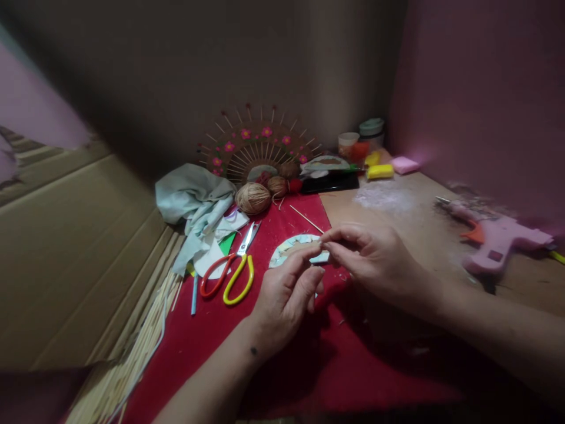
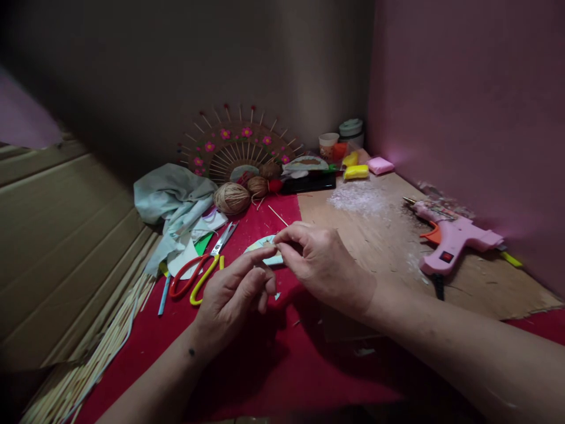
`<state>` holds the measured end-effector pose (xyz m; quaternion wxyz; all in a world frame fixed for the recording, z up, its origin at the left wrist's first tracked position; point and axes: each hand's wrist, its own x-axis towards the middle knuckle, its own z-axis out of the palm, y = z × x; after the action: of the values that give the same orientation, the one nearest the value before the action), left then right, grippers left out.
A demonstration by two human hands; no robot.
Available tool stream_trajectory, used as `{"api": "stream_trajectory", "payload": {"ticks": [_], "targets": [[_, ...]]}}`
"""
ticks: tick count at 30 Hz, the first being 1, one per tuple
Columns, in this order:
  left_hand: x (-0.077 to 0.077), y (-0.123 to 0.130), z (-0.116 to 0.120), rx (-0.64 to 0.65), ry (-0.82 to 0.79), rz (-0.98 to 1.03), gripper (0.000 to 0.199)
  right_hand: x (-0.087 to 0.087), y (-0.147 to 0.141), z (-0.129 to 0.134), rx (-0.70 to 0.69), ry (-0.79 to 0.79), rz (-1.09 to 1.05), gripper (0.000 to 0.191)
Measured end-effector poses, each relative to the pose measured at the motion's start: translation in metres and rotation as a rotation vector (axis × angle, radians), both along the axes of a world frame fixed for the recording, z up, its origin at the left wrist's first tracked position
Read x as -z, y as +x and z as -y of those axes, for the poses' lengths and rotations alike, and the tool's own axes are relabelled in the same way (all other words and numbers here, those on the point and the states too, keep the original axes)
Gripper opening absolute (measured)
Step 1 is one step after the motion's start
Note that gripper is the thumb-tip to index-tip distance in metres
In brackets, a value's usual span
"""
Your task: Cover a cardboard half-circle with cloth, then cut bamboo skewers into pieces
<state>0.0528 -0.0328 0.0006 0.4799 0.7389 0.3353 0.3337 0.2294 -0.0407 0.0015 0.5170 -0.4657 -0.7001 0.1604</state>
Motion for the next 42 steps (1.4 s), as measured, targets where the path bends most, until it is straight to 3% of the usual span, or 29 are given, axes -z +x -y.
{"api": "stream_trajectory", "payload": {"ticks": [8,14,17,21,25,28,31,35,39,42], "targets": [[0.001,-0.004,-0.001,-0.051,0.183,-0.109,0.024,-0.001,0.001,0.001,-0.125,-0.022,0.074,0.016],[0.002,-0.003,-0.002,-0.067,0.242,-0.150,0.022,-0.002,0.000,0.001,-0.094,-0.037,0.106,0.014],[0.002,-0.001,-0.001,-0.058,0.173,-0.142,0.025,0.001,-0.001,0.001,-0.083,0.040,0.165,0.014],[-0.004,0.004,0.000,-0.102,-0.035,0.004,0.028,0.006,-0.001,-0.001,-0.024,0.119,0.198,0.012],[-0.011,0.005,-0.005,-0.200,-0.179,0.147,0.029,0.002,-0.002,-0.001,-0.006,-0.025,0.067,0.011],[-0.010,0.004,-0.009,-0.168,-0.193,0.189,0.023,-0.008,-0.003,0.001,-0.105,-0.298,-0.184,0.011],[-0.005,0.003,-0.011,-0.132,-0.071,0.189,0.026,-0.014,-0.004,0.003,-0.246,-0.583,-0.420,0.015],[0.004,0.004,-0.011,-0.081,0.323,0.138,0.013,-0.003,0.000,-0.001,-0.453,-0.841,-0.619,0.013],[0.005,0.006,-0.008,-0.106,0.655,0.110,0.004,0.012,0.006,-0.009,-0.727,-0.989,-0.794,0.010],[-0.006,0.001,0.005,-0.167,0.717,0.014,0.008,0.014,0.009,-0.011,-0.769,-1.020,-0.777,0.012]]}}
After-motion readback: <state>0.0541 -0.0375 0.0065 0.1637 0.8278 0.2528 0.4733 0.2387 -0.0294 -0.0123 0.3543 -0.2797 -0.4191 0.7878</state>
